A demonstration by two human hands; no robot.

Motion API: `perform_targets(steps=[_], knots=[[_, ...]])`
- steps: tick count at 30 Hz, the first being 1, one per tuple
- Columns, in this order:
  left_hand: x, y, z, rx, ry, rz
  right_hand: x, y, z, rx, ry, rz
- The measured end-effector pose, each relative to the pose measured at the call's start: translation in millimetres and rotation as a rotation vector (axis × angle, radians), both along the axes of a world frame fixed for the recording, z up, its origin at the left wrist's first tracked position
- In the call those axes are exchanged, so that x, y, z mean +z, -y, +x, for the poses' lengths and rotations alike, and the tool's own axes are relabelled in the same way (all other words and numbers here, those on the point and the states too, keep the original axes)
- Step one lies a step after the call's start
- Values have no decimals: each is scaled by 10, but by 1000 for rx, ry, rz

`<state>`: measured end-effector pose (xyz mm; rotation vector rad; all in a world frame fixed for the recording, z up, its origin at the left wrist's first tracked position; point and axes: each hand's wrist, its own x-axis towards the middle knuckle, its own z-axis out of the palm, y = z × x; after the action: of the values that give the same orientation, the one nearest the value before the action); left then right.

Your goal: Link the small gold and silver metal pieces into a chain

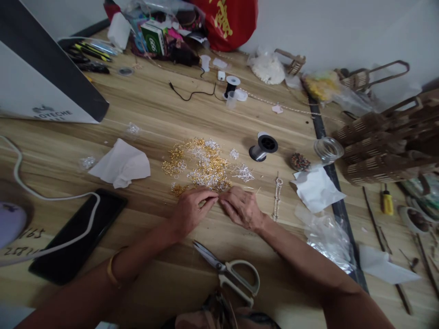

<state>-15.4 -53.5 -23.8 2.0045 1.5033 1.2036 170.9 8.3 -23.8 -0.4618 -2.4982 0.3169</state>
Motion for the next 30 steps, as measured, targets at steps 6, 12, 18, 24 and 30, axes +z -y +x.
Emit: perform_targets(steps=[6, 12, 18, 24, 30], knots=[[11, -9, -2, -4, 61, -40, -14, 0, 3, 6, -21, -31], [53, -12, -19, -9, 84, -79, -7, -5, 8, -4, -38, -51], [23, -14, -18, -24, 61, -35, 4, -2, 4, -22, -43, -76], [29, -12, -25, -35, 40, -51, 6, 0, 0, -44, -53, -60], [26, -6, -25, -49, -33, -6, 13, -8, -8, -38, -59, -44]])
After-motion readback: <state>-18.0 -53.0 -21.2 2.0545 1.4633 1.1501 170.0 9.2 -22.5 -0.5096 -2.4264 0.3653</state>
